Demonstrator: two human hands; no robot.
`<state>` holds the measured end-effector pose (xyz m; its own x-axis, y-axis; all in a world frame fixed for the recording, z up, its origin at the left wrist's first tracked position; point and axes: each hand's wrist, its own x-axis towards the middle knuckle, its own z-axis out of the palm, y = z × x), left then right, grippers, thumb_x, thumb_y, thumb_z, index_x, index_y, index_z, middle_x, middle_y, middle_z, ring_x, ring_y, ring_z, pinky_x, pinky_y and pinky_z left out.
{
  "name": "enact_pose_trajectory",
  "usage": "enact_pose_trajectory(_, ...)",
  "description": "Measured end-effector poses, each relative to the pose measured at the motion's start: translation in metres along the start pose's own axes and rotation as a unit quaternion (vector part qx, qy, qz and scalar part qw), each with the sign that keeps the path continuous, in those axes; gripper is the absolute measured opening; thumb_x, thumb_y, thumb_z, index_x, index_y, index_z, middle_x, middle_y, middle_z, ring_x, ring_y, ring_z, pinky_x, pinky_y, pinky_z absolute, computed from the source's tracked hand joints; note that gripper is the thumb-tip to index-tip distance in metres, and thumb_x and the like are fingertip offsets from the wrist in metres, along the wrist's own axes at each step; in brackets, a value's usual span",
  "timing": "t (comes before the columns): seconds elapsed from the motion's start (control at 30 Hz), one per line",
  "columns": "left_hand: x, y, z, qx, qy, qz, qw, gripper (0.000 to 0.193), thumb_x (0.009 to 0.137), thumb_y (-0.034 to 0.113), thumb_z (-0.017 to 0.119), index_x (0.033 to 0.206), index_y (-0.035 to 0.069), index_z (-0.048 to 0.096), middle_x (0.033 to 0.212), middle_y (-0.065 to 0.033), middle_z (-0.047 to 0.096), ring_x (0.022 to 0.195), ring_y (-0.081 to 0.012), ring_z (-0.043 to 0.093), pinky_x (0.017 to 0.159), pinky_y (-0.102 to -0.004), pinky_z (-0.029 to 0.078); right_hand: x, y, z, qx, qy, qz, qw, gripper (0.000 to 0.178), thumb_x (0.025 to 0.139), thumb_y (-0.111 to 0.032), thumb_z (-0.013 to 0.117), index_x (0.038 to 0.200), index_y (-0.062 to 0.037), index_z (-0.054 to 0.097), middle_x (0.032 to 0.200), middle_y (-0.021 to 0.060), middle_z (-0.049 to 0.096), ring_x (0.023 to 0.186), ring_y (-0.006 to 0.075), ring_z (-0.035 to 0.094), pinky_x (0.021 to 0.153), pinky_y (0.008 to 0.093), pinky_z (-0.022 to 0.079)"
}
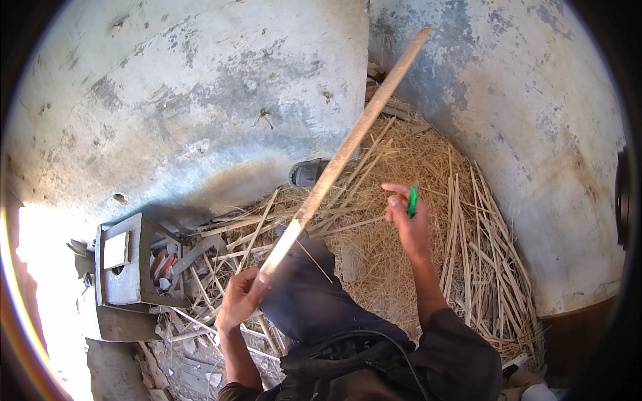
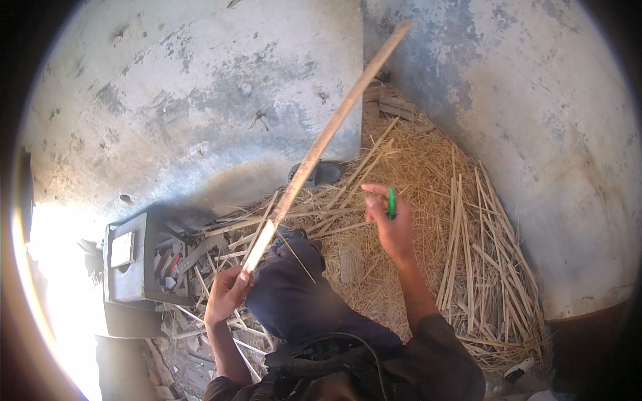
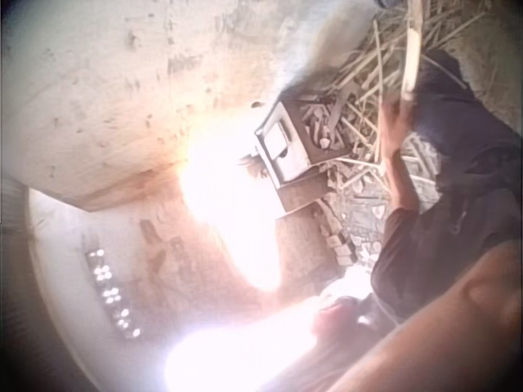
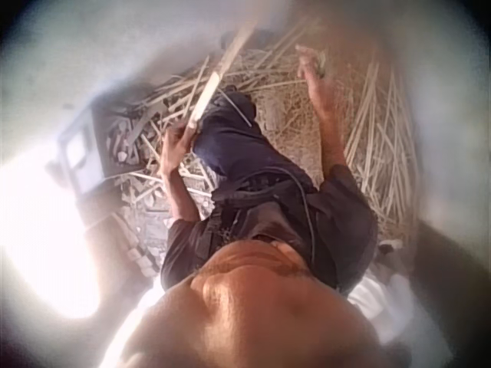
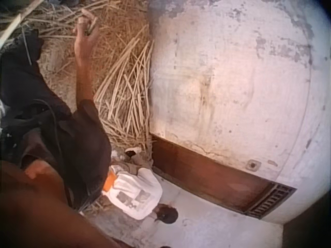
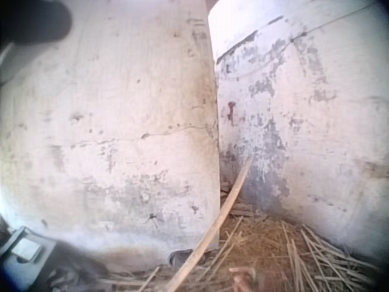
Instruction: The person sits on a straw-covered floor and uses a green utility knife to shave thin strips from a long bamboo stick. They hold the stick with their left hand and scrape the blade along its length with their right hand, producing wood shavings that fall to the ground.
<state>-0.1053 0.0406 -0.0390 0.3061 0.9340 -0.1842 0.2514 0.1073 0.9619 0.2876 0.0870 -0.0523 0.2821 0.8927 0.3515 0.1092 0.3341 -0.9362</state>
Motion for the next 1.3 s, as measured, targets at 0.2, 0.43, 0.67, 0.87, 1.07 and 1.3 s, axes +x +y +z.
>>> enact_pose_trajectory(0.2,-0.004,0.010,0.015,0.013,-0.064,0.016,0.998,0.038,0.107,0.037,0.074,0.124,0.003,0.070,0.074,0.0044,0.059,0.063,-0.0046,0.047,0.057,-0.0265,0.038,-0.001,-0.036,0.035,0.221,-0.142,0.049,0.964,0.065,0.105,-0.033,0.071,0.156,0.0025,0.053,0.116,0.0113,0.075,0.064,-0.0020,0.049,0.056,0.0171,0.036)
enact_pose_trajectory(0.43,-0.015,0.032,0.035,0.125,0.020,-0.009,0.992,0.054,0.099,0.024,0.083,0.149,0.011,0.068,0.080,-0.0048,0.070,0.068,-0.0071,0.054,0.065,-0.0307,0.049,-0.003,-0.046,0.048,0.183,-0.122,0.056,0.974,0.053,0.101,-0.008,0.074,0.150,0.0034,0.056,0.138,0.0143,0.069,0.113,0.0145,0.069,0.087,0.0275,0.064)
enact_pose_trajectory(0.67,-0.019,0.045,0.040,0.129,0.011,-0.048,0.990,0.044,0.098,0.022,0.084,0.137,0.005,0.073,0.080,-0.0094,0.072,0.072,-0.0148,0.069,0.069,-0.0336,0.054,-0.002,-0.041,0.043,0.196,-0.122,0.070,0.971,0.051,0.101,-0.005,0.072,0.149,0.0028,0.058,0.128,0.0152,0.075,0.096,0.0127,0.061,0.073,0.0241,0.053)
enact_pose_trajectory(0.87,-0.018,0.042,0.043,0.123,0.047,0.079,0.988,0.025,0.096,0.014,0.084,0.117,0.002,0.076,0.089,-0.0080,0.074,0.081,-0.0164,0.072,0.076,-0.0329,0.055,0.000,-0.038,0.039,0.202,-0.133,0.058,0.969,0.053,0.099,-0.001,0.063,0.152,0.0007,0.057,0.119,0.0200,0.080,0.051,0.0001,0.036,0.048,0.0179,0.031)
enact_pose_trajectory(1.07,-0.012,0.022,0.043,0.035,0.136,0.093,0.986,0.022,0.094,0.012,0.084,0.112,0.001,0.078,0.096,-0.0070,0.075,0.083,-0.0155,0.068,0.076,-0.0303,0.052,0.001,-0.038,0.037,0.189,-0.121,0.058,0.973,0.055,0.098,0.001,0.053,0.154,0.0013,0.054,0.121,0.0206,0.080,0.050,-0.0007,0.034,0.047,0.0173,0.029)
enact_pose_trajectory(1.3,-0.011,0.030,0.043,0.111,0.183,0.106,0.971,0.022,0.087,0.010,0.088,0.106,0.002,0.079,0.094,-0.0054,0.075,0.076,-0.0144,0.061,0.069,-0.0293,0.045,-0.002,-0.029,0.036,0.198,-0.097,0.062,0.973,0.055,0.099,0.001,0.054,0.153,0.0024,0.055,0.123,0.0228,0.079,0.049,-0.0010,0.033,0.046,0.0171,0.027)
